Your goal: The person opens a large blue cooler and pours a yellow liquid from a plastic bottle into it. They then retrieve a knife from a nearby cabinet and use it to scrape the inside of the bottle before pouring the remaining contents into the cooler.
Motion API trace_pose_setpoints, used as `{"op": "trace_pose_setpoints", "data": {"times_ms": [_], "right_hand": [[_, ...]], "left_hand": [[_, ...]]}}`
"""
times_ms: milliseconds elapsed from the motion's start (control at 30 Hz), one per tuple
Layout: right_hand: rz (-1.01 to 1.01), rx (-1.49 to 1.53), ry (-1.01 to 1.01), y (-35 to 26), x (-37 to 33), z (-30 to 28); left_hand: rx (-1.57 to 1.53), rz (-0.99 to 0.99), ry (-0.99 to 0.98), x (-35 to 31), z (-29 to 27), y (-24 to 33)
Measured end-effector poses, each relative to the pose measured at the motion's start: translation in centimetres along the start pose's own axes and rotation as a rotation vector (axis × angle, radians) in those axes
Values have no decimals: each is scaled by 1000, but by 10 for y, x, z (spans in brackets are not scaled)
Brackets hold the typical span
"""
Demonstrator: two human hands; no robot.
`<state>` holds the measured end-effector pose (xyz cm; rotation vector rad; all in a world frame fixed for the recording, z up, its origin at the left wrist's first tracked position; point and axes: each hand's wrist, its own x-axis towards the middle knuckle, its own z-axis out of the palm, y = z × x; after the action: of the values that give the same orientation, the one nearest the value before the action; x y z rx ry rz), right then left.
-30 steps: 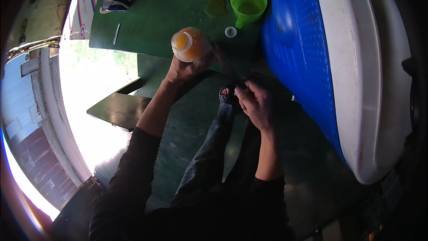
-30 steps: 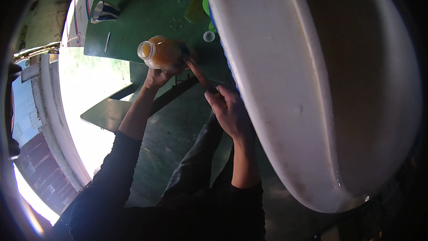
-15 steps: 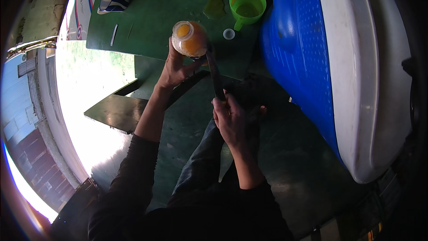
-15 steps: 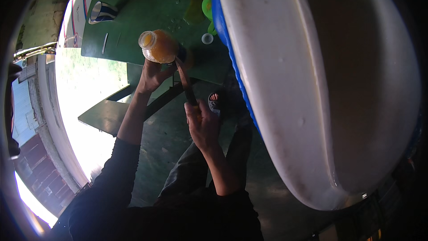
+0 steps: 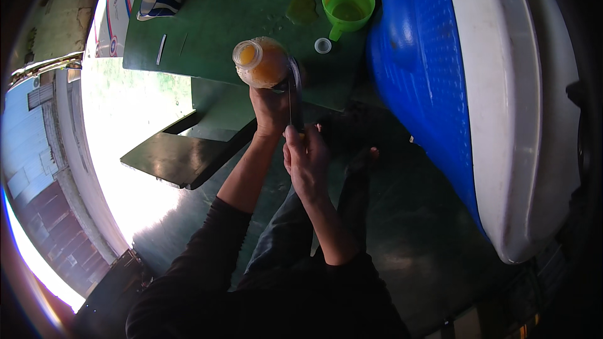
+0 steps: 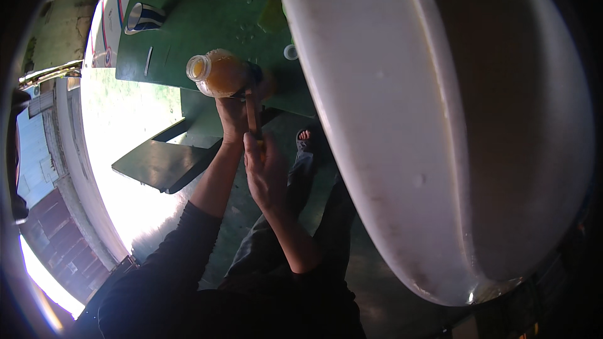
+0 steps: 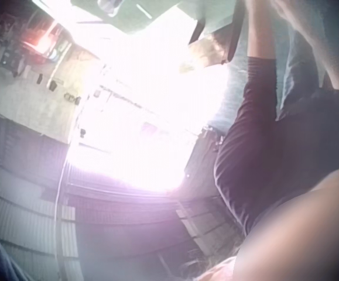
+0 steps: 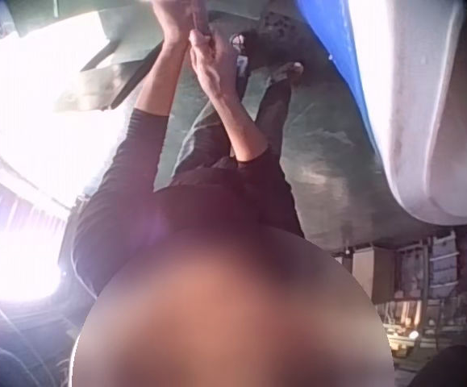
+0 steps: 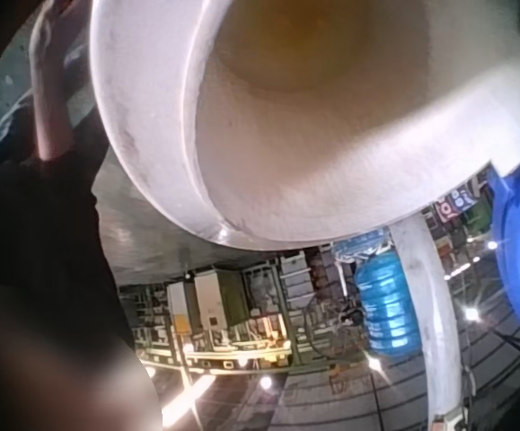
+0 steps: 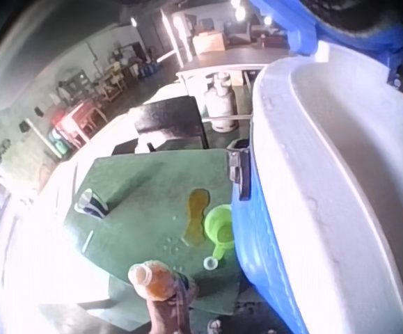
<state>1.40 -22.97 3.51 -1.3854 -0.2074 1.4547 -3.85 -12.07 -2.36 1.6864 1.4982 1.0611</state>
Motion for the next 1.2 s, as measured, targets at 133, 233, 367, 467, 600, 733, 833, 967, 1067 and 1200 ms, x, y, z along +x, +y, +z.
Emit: {"op": "trace_pose_setpoints", "data": {"times_ms": [133, 233, 367, 467, 600, 733, 833, 967, 1067, 1200], "right_hand": [[36, -151, -45, -16, 12, -18], [-78, -337, -120, -33, 25, -34], [-92, -410, -157, -40, 20, -38], [26, -259, -91, -29, -1, -25], [15, -264, -41, -12, -14, -13], [-22, -290, -1, -3, -16, -5], [-19, -266, -1, 1, -20, 1], [-26, -218, 19, 2, -22, 5], [-2, -213, 19, -5, -15, -1], [-24, -315, -79, -30, 3, -18]], "left_hand": [[-155, -122, -237, 8, -19, -4], [-217, -145, -454, 19, -38, -7], [-230, -33, -666, 43, -51, -11], [-187, 31, -631, 45, -56, -10], [-51, -16, -539, 24, -58, -8], [51, 72, -364, 8, -52, -4], [156, 142, -259, 1, -39, 4], [-69, -236, -82, -4, -26, 12], [26, -138, -140, 3, -31, 7], [-8, -86, -344, 20, -51, -2]]}}
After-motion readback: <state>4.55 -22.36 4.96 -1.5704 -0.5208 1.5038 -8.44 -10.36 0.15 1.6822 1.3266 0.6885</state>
